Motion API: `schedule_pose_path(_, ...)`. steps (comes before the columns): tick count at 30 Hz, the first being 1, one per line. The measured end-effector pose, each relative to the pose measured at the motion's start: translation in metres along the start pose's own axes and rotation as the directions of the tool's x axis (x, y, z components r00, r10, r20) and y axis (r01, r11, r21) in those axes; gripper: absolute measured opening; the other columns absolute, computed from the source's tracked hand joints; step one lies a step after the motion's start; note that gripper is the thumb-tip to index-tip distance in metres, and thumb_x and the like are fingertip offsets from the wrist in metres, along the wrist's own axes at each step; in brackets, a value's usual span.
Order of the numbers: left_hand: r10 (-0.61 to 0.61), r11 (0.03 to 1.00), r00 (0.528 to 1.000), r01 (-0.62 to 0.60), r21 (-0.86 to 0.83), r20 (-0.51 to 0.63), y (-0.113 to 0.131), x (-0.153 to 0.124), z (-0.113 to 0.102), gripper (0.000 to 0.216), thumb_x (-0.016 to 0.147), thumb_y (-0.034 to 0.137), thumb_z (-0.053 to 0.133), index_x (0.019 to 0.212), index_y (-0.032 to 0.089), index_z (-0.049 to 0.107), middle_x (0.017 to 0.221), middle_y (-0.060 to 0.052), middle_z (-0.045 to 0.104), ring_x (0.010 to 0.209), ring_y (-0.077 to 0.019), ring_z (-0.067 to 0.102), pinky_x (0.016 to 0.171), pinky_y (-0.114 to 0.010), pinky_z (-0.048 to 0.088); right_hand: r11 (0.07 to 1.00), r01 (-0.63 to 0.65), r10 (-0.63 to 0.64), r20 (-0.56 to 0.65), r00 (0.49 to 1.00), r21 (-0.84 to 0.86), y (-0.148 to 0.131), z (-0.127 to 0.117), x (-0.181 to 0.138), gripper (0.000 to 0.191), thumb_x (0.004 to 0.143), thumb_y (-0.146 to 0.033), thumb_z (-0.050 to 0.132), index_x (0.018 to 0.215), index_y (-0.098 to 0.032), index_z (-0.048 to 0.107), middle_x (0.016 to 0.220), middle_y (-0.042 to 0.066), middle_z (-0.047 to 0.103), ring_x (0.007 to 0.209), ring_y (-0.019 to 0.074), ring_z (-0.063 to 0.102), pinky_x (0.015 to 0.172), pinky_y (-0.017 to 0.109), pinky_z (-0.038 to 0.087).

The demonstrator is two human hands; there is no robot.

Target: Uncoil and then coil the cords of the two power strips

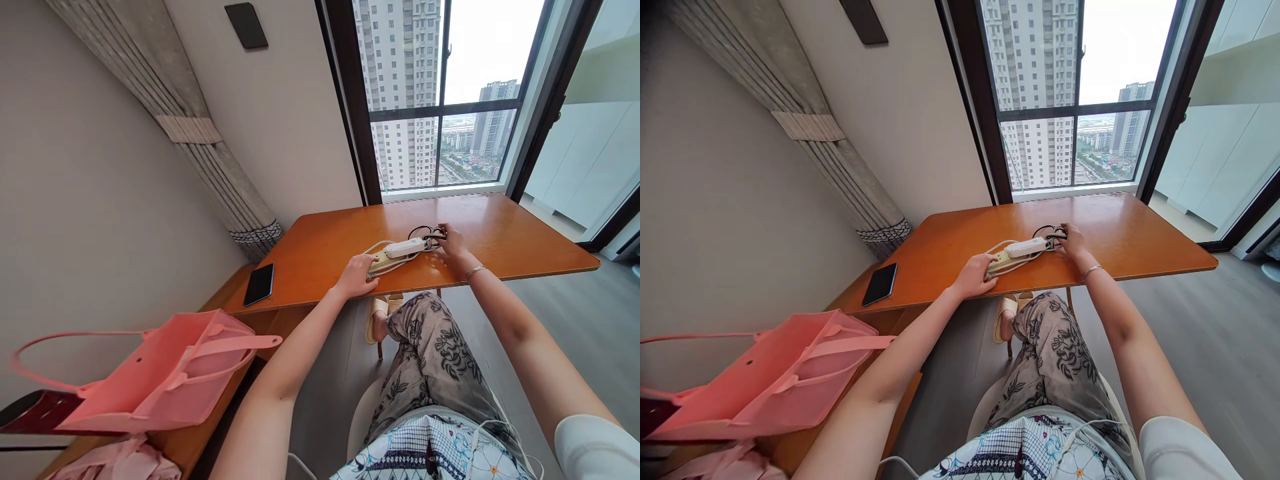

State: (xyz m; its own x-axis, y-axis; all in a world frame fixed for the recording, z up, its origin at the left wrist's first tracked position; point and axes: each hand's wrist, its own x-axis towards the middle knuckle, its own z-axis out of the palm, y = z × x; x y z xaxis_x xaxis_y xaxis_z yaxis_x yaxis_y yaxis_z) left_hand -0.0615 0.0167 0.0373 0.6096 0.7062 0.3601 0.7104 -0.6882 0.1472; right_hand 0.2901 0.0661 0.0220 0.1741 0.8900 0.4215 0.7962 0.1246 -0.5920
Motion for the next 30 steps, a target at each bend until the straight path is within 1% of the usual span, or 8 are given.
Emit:
schedule_pose_path(4, -0.010, 1.000, 0.993, 0.010, 0.001, -0.118, 0.017, 0.010, 0.008, 0.041, 0.089, 0.033, 0.055, 0.127, 0.018, 0.056, 0.134, -0.014, 0.060, 0.130, -0.0313, 0.052, 0.112, -0.049, 0.039, 0.994, -0.094, 0.094, -0.004, 0.996, -0.055, -0.009, -0.012, -0.004, 0.033, 0.085, -0.038, 0.070, 0.112, -0.019, 0.068, 0.106, 0.011, 0.076, 0.096, 0.0244, 0.071, 0.080, 0.032, 0.051)
schedule_pose_path(8, 0.049, 0.996, 0.989, -0.037, 0.086, -0.140, 0.048, 0.029, 0.020, 0.042, 0.091, 0.030, 0.056, 0.132, 0.020, 0.056, 0.144, -0.015, 0.054, 0.134, -0.0318, 0.050, 0.114, -0.051, 0.038, 0.983, -0.150, 0.149, -0.023, 0.989, -0.107, -0.024, -0.023, -0.008, 0.032, 0.084, -0.049, 0.067, 0.091, -0.018, 0.072, 0.091, 0.012, 0.077, 0.090, 0.0253, 0.070, 0.073, 0.031, 0.048)
schedule_pose_path(13, 0.097, 0.980, 0.992, -0.080, 0.183, -0.085, 0.076, 0.054, 0.037, 0.052, 0.087, 0.032, 0.064, 0.138, 0.022, 0.055, 0.158, -0.014, 0.042, 0.145, -0.0320, 0.040, 0.122, -0.051, 0.029, 0.948, -0.251, 0.240, 0.081, 0.968, 0.193, -0.031, -0.029, -0.007, 0.037, 0.075, -0.052, 0.076, 0.063, -0.019, 0.063, 0.065, 0.006, 0.071, 0.067, 0.0190, 0.065, 0.063, 0.028, 0.045)
schedule_pose_path(16, 0.058, 0.983, 0.996, -0.046, 0.179, -0.066, 0.080, 0.063, 0.043, 0.052, 0.088, 0.035, 0.064, 0.137, 0.021, 0.055, 0.161, -0.014, 0.038, 0.149, -0.0311, 0.035, 0.124, -0.051, 0.027, 0.764, -0.384, 0.248, 0.314, 0.917, 0.519, -0.030, -0.030, -0.008, 0.034, 0.071, -0.046, 0.083, 0.066, -0.017, 0.064, 0.062, 0.004, 0.069, 0.059, 0.0151, 0.061, 0.060, 0.027, 0.048)
schedule_pose_path(18, 0.024, 0.988, 0.997, -0.014, 0.151, -0.069, 0.081, 0.067, 0.045, 0.049, 0.091, 0.040, 0.061, 0.135, 0.020, 0.056, 0.161, -0.014, 0.039, 0.150, -0.0302, 0.034, 0.124, -0.051, 0.025, 0.576, -0.485, 0.156, 0.494, 0.855, 0.658, -0.030, -0.028, -0.011, 0.033, 0.072, -0.043, 0.084, 0.075, -0.015, 0.069, 0.069, 0.006, 0.072, 0.062, 0.0155, 0.064, 0.063, 0.027, 0.053)
schedule_pose_path(20, -0.011, 0.993, 0.996, 0.021, 0.114, -0.087, 0.082, 0.071, 0.048, 0.047, 0.093, 0.045, 0.057, 0.133, 0.020, 0.057, 0.160, -0.014, 0.041, 0.150, -0.0294, 0.034, 0.125, -0.053, 0.023, 0.430, -0.534, 0.062, 0.566, 0.822, 0.728, -0.033, -0.024, -0.015, 0.033, 0.075, -0.044, 0.083, 0.079, -0.014, 0.070, 0.073, 0.006, 0.073, 0.064, 0.0148, 0.065, 0.065, 0.027, 0.055)
schedule_pose_path(24, -0.111, 0.992, 0.981, 0.118, 0.038, -0.158, 0.088, 0.081, 0.052, 0.038, 0.094, 0.041, 0.057, 0.124, 0.018, 0.061, 0.154, -0.015, 0.048, 0.146, -0.0297, 0.040, 0.124, -0.052, 0.024, 0.338, -0.495, 0.027, 0.517, 0.855, 0.801, -0.040, -0.016, -0.021, 0.042, 0.075, -0.055, 0.080, 0.069, -0.016, 0.066, 0.064, 0.001, 0.068, 0.056, 0.0107, 0.059, 0.056, 0.022, 0.049)
schedule_pose_path(30, -0.209, 0.973, 0.936, 0.170, -0.154, -0.284, 0.082, 0.094, 0.051, 0.003, 0.085, 0.021, 0.065, 0.087, 0.020, 0.066, 0.141, -0.012, 0.059, 0.130, -0.0290, 0.054, 0.114, -0.047, 0.038, 0.387, -0.402, 0.173, 0.362, 0.916, 0.830, -0.037, -0.012, -0.017, 0.041, 0.078, -0.054, 0.078, 0.069, -0.015, 0.067, 0.060, 0.000, 0.063, 0.054, 0.0080, 0.052, 0.055, 0.021, 0.044)
